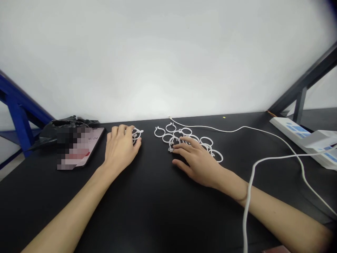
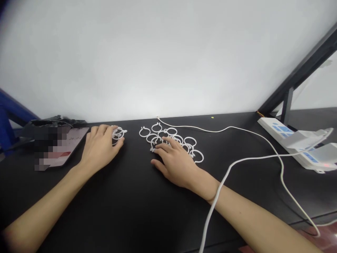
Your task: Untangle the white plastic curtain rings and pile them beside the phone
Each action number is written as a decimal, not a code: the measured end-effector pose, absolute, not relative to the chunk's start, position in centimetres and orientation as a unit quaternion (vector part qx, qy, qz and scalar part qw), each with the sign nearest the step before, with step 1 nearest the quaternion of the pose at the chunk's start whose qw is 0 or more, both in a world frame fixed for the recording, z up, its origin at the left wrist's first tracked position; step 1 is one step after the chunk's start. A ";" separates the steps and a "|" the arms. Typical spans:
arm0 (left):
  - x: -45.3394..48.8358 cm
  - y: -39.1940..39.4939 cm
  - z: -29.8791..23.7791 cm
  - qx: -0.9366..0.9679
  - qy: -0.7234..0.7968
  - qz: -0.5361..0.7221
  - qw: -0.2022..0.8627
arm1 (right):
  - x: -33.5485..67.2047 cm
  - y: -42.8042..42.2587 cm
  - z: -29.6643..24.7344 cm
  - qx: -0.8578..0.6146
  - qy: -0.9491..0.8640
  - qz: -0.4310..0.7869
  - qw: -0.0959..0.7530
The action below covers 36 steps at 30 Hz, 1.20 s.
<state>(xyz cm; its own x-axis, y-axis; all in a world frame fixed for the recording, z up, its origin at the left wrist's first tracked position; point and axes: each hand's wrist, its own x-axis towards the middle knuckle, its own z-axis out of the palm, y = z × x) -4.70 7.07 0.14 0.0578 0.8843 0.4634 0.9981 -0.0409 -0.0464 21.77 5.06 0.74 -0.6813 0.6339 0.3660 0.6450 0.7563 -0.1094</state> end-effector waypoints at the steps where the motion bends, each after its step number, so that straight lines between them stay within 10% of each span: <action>1: -4.9 7.2 0.0 -0.700 -0.673 -0.154 0.185 | 21.8 5.1 0.8 -0.346 -0.917 -0.009 0.197; 20: 0.5 3.0 0.9 -0.867 -0.436 -0.221 -0.093 | 21.2 3.4 1.8 -0.345 -0.844 0.148 0.382; 36: 1.1 2.9 0.9 -0.879 -0.364 -0.309 -0.014 | 21.4 3.0 2.0 -0.323 -0.840 0.165 0.404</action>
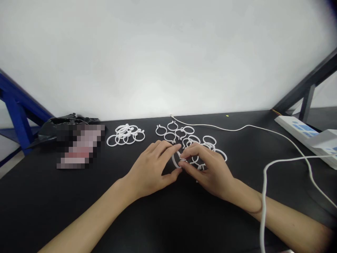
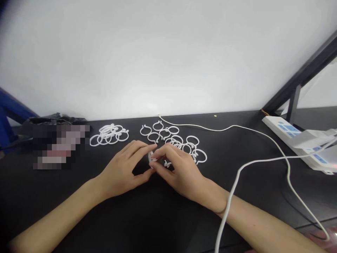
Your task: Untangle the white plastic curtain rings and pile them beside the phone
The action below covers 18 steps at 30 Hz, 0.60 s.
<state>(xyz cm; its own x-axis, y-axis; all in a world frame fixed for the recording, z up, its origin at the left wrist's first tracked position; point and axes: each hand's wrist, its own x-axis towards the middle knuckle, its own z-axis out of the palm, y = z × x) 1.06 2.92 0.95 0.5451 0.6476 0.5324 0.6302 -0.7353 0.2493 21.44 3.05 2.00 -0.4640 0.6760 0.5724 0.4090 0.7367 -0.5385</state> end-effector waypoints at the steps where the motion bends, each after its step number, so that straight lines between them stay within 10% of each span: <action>1: 1.1 2.9 1.0 0.880 0.362 0.308 0.012 | 21.4 3.1 2.0 -0.326 -0.837 0.160 0.408; 18: 0.7 3.0 1.2 0.869 0.370 0.327 -0.043 | 21.7 3.3 2.1 -0.306 -0.863 0.127 0.381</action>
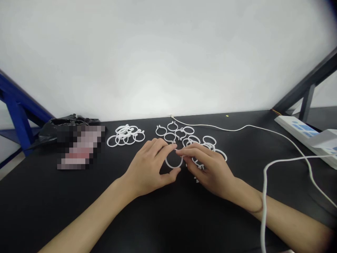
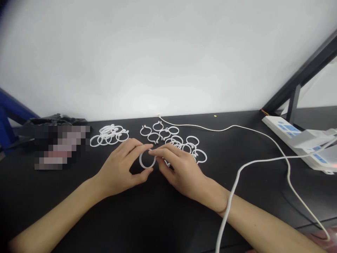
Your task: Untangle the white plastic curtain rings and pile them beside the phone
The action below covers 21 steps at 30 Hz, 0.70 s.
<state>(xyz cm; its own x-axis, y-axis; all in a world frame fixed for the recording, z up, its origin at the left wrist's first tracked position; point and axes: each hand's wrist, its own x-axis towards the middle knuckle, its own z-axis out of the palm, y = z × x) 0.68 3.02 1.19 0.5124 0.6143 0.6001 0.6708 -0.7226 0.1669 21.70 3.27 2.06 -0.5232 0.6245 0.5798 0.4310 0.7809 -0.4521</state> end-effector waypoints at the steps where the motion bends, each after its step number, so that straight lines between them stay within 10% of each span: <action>1: 0.7 3.0 1.2 -0.868 -0.370 -0.327 0.045 | 21.7 3.3 2.1 -0.306 -0.862 0.128 0.383; 21: 0.9 2.9 1.0 -0.866 -0.374 -0.331 0.036 | 21.6 4.0 1.5 -0.340 -0.860 0.127 0.359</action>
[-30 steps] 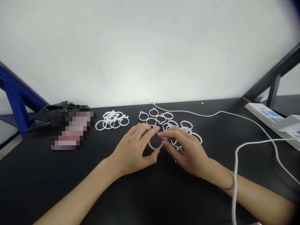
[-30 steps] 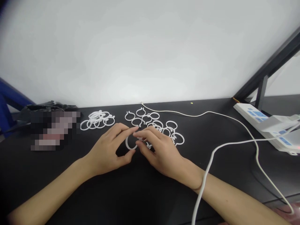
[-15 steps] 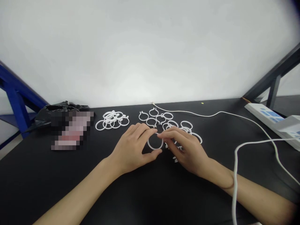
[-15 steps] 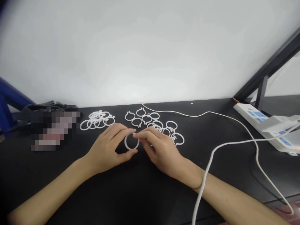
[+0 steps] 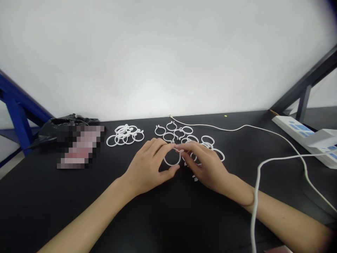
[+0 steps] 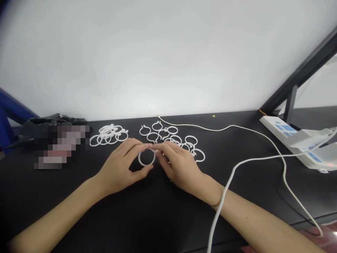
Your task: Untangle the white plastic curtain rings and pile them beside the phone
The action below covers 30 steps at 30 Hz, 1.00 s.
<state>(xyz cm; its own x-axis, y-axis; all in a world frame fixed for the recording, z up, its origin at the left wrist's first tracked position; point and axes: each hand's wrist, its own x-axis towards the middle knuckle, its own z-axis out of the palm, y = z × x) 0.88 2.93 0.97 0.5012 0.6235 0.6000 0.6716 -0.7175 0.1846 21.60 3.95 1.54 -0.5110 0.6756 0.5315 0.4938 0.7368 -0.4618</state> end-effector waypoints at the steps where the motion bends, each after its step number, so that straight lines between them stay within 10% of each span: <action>1: 0.8 2.9 0.9 -0.863 -0.383 -0.326 0.040 | 21.6 4.1 1.4 -0.356 -0.859 0.119 0.348; 18: -6.2 3.8 -0.6 -0.723 -0.643 -0.192 0.162 | 19.3 7.4 2.7 -0.419 -0.895 -0.122 0.098; 30: -3.6 2.4 0.7 -0.828 -0.501 -0.224 0.117 | 19.0 4.3 3.0 -0.353 -0.911 0.011 0.211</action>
